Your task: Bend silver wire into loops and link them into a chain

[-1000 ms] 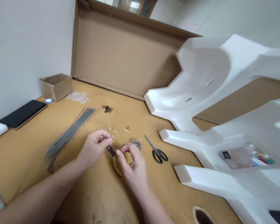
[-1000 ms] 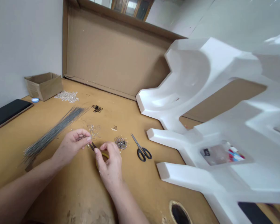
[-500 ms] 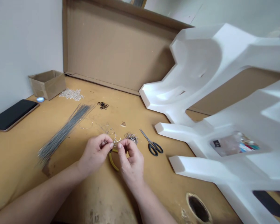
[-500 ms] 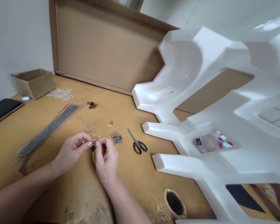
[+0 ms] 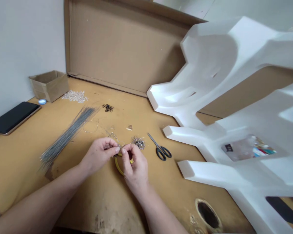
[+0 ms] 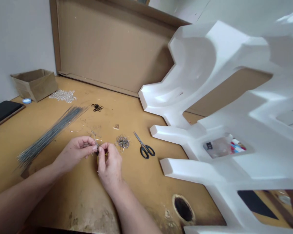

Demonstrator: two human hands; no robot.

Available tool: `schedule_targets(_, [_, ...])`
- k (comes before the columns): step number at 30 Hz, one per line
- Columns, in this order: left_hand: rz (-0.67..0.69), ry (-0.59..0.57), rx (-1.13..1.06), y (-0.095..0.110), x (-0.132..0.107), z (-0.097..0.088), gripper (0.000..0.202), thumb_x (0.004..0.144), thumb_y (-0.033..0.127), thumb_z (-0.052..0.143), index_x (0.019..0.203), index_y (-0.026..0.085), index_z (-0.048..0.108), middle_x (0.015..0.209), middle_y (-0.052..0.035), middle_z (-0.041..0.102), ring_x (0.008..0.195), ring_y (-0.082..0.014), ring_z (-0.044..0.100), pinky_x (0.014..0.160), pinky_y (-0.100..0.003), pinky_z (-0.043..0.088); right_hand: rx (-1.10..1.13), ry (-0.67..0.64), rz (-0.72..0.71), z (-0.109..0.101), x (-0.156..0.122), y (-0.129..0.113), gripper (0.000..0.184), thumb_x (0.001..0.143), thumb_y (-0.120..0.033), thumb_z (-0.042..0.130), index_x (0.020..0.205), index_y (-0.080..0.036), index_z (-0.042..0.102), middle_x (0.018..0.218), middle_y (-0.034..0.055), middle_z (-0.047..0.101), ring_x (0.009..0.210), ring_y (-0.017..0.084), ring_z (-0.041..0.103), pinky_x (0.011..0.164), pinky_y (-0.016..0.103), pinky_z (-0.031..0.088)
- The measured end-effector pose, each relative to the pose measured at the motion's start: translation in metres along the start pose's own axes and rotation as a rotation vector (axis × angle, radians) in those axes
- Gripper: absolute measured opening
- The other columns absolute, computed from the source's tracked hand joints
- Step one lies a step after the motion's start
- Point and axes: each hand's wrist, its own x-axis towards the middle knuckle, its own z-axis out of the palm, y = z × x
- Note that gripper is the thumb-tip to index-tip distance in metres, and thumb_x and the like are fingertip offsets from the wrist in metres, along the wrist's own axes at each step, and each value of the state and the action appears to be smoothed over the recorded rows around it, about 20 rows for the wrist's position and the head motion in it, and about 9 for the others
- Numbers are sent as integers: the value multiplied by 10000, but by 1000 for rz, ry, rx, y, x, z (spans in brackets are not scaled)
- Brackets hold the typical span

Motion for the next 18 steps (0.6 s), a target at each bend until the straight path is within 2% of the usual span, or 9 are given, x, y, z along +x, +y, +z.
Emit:
schedule_targets(8, [-5, 120, 55, -2, -2, 5, 65, 621, 182, 527, 567, 156, 502, 501, 59, 490, 462, -57, 398, 492, -205, 330, -41, -20, 32, 4, -2, 1, 131, 817, -183, 414, 689, -203, 430, 579, -15, 502, 506, 113, 455, 491, 222, 377])
schedule_targets(15, [-16, 18, -32, 0, 1, -1, 104, 597, 198, 589, 674, 151, 538, 611, 31, 557, 559, -78, 486, 514, -199, 346, -30, -16, 60, 1, 0, 2, 148, 809, -193, 431, 662, -203, 431, 552, -29, 464, 486, 107, 431, 478, 218, 366])
schedule_targets(18, [-19, -21, -76, -3, 3, -5, 143, 627, 253, 596, 724, 153, 566, 641, 28, 570, 528, -63, 455, 506, -198, 337, -33, -26, 37, 0, 0, 3, 147, 810, -185, 426, 664, -203, 434, 562, -25, 471, 504, 112, 440, 494, 226, 368])
